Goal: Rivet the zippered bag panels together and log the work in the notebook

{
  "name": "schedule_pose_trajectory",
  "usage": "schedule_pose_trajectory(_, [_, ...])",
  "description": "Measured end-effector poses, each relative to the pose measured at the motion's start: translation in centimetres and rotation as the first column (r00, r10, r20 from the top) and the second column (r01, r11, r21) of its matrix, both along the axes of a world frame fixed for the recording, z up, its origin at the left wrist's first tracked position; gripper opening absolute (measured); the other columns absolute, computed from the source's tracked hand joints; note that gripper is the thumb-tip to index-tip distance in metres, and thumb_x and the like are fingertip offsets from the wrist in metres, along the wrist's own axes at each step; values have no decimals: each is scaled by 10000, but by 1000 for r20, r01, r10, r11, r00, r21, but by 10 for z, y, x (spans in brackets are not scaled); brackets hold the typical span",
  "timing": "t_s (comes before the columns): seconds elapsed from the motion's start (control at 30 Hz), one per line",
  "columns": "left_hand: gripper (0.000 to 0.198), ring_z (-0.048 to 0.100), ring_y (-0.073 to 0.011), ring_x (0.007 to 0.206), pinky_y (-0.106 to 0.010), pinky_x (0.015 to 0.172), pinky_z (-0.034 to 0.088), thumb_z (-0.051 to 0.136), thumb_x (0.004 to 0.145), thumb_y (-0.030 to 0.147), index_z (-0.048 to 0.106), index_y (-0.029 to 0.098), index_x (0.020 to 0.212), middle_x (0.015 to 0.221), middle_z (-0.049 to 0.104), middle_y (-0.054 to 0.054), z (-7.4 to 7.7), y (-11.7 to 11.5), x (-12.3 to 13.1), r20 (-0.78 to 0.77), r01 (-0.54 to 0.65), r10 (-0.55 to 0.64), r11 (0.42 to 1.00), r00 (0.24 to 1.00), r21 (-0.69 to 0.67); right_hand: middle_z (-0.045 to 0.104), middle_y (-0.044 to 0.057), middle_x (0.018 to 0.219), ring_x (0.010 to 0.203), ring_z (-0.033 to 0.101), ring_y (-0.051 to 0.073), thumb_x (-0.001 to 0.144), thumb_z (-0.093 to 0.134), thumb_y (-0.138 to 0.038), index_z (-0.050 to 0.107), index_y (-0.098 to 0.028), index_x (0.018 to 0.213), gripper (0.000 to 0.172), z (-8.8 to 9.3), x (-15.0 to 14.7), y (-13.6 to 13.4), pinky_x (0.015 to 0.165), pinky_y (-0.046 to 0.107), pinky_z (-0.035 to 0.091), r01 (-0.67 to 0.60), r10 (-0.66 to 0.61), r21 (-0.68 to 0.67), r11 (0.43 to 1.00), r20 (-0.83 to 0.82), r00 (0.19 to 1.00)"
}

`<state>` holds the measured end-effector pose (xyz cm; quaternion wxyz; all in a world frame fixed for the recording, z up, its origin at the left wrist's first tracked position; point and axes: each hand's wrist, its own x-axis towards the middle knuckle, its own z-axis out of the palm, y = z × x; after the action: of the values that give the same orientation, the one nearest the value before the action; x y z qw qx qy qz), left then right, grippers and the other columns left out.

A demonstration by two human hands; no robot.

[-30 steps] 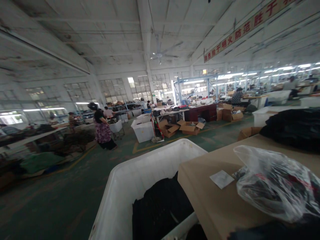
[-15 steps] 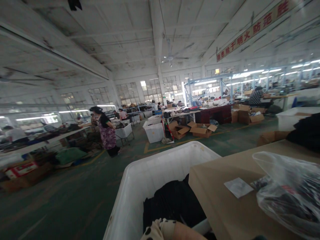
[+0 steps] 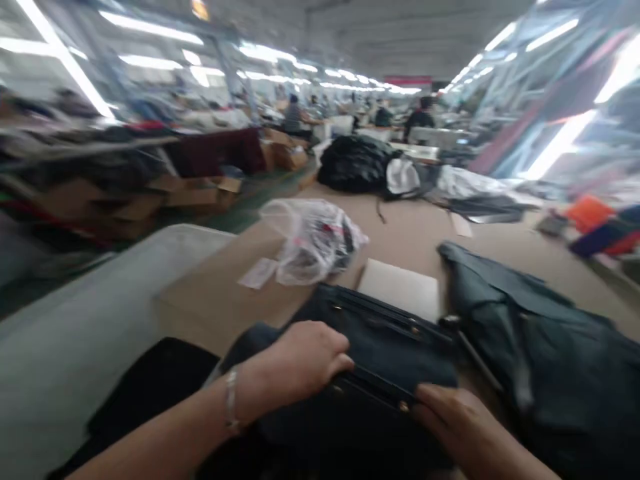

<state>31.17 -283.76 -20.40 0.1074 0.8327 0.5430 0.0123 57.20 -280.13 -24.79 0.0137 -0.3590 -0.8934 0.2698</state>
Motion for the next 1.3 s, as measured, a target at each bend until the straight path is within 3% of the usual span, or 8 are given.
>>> schedule_pose_trajectory(0.1, [332,591,-172,590,-285,536,309,478,936,381,600,200,686,638,634,-1,-16,20,-2,125,-82,93,993,988,-89,603,3,784,741,556,122,985,378,-295,546,-196,749,306,26,17,0,684,248,403,77,-75,-24,997,60,995])
schedule_pose_trajectory(0.23, [336,593,-167,632,-270,575,335,439,948,384,591,199,711,666,632,-1,-14,45,10,105,-83,95,990,990,-111,589,20,845,839,519,148,985,369,-289,553,-192,754,311,35,15,24,784,279,399,117,-117,67,991,-2,993])
schedule_pose_trajectory(0.33, [326,626,-186,715,-266,619,378,430,948,382,614,192,757,724,661,-26,-17,74,25,45,-104,107,993,993,-64,597,37,862,875,509,166,976,374,-266,572,-186,746,314,17,17,50,820,295,398,167,-173,197,966,11,985])
schedule_pose_trajectory(0.53, [319,671,-248,816,-297,681,446,458,918,388,664,161,828,826,700,-112,-48,116,46,-46,-121,118,991,992,-61,617,58,868,880,539,174,965,394,-282,612,-178,713,349,-27,19,84,806,283,390,247,-318,307,919,206,926])
schedule_pose_trajectory(0.9, [298,666,-237,800,-304,677,457,477,918,383,682,176,857,825,706,-99,-52,122,45,-126,-102,100,995,987,-7,668,133,898,845,634,240,942,386,-295,678,-142,820,351,-23,8,90,724,327,424,287,-365,294,912,259,894])
schedule_pose_trajectory(1.07, [250,585,-336,990,-500,858,412,430,920,189,673,144,956,1065,642,-164,-49,98,68,-120,-85,117,966,986,243,684,128,915,864,647,231,922,411,-300,706,-149,827,345,-22,4,90,740,315,447,270,-365,332,904,269,891])
schedule_pose_trajectory(1.13, [287,546,-333,1055,-505,893,407,410,918,154,654,172,1069,1178,603,-143,-62,86,77,-92,-30,67,935,993,354,686,122,919,860,650,229,918,411,-311,709,-153,835,348,-24,4,91,734,313,454,268,-367,349,898,259,893])
schedule_pose_trajectory(1.3, [293,549,-302,1074,-438,895,452,498,878,186,661,241,1115,1183,622,-82,-120,75,78,2,57,-68,854,998,518,692,99,896,833,653,223,893,450,-315,696,-162,801,304,-23,10,94,712,300,450,259,-343,342,903,213,915])
